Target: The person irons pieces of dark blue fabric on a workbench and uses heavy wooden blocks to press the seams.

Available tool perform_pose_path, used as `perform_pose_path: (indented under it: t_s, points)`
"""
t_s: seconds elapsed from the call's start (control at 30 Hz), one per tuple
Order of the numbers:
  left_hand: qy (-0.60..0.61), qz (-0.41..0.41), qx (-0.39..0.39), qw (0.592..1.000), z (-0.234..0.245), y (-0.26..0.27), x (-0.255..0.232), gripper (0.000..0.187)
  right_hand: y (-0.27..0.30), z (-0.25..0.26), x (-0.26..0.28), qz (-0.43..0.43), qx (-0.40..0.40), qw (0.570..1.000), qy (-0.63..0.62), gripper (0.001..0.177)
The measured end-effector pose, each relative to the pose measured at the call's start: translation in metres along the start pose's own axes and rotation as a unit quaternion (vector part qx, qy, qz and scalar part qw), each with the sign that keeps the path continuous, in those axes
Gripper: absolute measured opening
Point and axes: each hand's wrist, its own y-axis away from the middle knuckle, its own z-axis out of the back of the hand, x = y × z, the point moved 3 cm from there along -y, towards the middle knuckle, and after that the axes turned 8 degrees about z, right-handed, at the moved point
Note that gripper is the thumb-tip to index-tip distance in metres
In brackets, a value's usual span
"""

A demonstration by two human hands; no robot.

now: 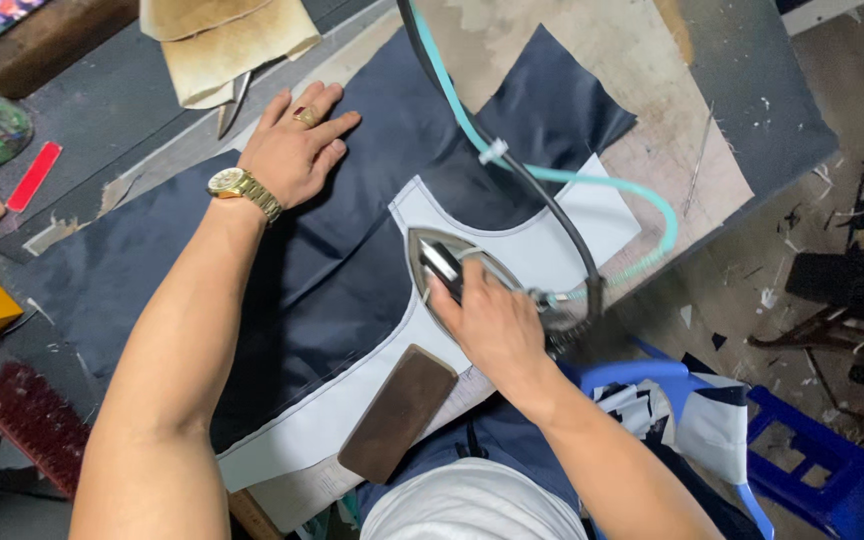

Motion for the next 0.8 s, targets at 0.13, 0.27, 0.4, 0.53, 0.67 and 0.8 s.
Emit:
perform_pose_path:
  t_s: [0.13,0.27,0.4,0.53,0.67,0.8]
  points:
    - [-0.005,0.002,-0.002,1.0,0.0,-0.001,-0.002,0.042,-0.052,0.001,0.004,0.018,-0.053,0.997,0.049,0.053]
    - [-0.021,-0.001,-0.007,1.0,-0.004,0.001,0.002,0.043,-0.054,0.008,-0.021,0.073,0.003,0.997,0.03,0.057]
    - [-0.002,0.002,-0.018,1.0,-0.004,0.0,0.003,0.042,-0.042,0.037,-0.073,0.144,0.019,0.986,0.083,0.061]
    - [-0.009,-0.01,-0.028,1.0,-0.003,0.002,0.002,0.041,-0.041,0.053,-0.139,0.101,0.251,0.958,0.095,0.06]
    - [-0.019,-0.016,-0.04,0.999,-0.002,0.0,0.001,0.04,-0.032,0.046,-0.212,0.147,0.15,0.967,0.141,0.062]
    - [-0.004,-0.018,-0.042,0.999,-0.004,0.002,0.002,0.04,-0.028,0.051,-0.204,0.084,0.201,0.969,0.112,0.061]
